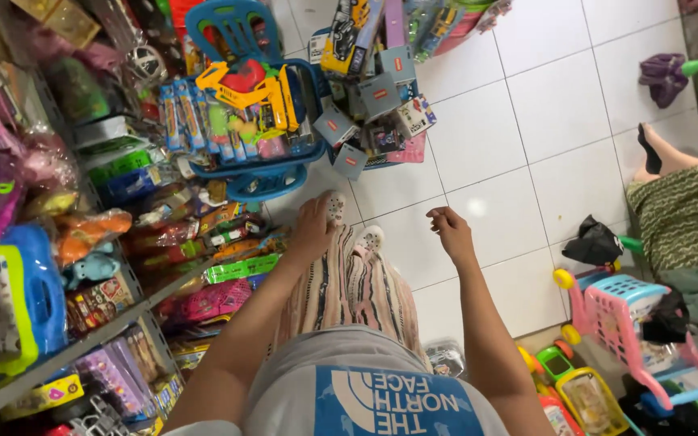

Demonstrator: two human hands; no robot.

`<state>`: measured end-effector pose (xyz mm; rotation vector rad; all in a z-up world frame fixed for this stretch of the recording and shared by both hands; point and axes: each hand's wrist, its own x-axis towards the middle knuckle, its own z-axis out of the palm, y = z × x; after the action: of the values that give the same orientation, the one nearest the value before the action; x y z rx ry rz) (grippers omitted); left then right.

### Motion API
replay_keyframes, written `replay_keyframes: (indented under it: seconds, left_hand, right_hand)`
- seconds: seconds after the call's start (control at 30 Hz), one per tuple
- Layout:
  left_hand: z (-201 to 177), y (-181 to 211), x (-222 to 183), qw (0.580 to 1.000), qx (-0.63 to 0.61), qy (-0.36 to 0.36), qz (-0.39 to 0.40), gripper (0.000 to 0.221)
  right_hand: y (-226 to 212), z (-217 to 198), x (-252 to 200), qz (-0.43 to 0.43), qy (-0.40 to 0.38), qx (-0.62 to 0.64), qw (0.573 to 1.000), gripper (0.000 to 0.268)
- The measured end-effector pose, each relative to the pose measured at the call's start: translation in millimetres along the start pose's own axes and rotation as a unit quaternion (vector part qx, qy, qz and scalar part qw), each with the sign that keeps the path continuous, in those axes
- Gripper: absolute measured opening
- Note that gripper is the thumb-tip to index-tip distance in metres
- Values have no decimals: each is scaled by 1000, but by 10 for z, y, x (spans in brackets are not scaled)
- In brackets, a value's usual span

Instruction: Cleaning and wiping toy boxes with a cloth and organizing them on the store shelves.

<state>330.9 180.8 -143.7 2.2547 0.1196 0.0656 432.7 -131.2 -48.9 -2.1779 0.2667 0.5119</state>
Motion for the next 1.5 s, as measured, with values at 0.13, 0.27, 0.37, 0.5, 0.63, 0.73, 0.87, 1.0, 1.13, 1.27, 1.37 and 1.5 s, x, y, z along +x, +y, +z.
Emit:
replay_keyframes:
  seconds: [0.13,0.27,0.37,0.5,0.63,0.73,0.87,1.0,1.13,1.27,1.37,1.5]
  left_hand:
    - [-233,51,-129,999,-17,39,-16,65]
    - [-257,-78,-127,997,-22,69,-19,62]
    - [-257,-132,-103,997,-26,63,-36,61]
    - [-269,-129,-12,997,-42,46,-44,62]
    - [-62,-285,39,997,-31,58,-29,60]
    - [-93,-273,183,998,-22,39,-32,60]
    - [-130,-339,353,999,-35,22,-22,56]
    - [-233,-434,484,999,-41,10,-23,64]
    - [-247,-492,501,998,-39,11,-58,65]
    - [-83,-520,426,995,-38,44,-81,63]
    - [-19,-403,410,990,-42,49,-126,60]
    - [192,-130,358,986,-70,97,-118,60]
  right_hand:
    - [-239,200,258,-30,-46,-3,999,24]
    - [-451,391,585,-80,-66,-5,995,20]
    - [-621,522,725,-95,-67,9,993,19]
    - [-749,670,921,-104,-40,-8,994,20]
    - [-724,782,1077,-100,-10,-23,995,24]
    - [-701,849,1169,-79,15,-27,996,26]
    - [-519,947,1341,-87,44,-13,995,28]
    - [-584,1054,1465,-89,74,31,993,37]
    - [-645,1108,1519,-83,87,24,993,45]
    - [-507,1032,1761,-110,81,11,991,46]
    - [-538,946,1876,-129,60,-6,990,46]
    - [-765,738,1806,-151,36,-40,987,45]
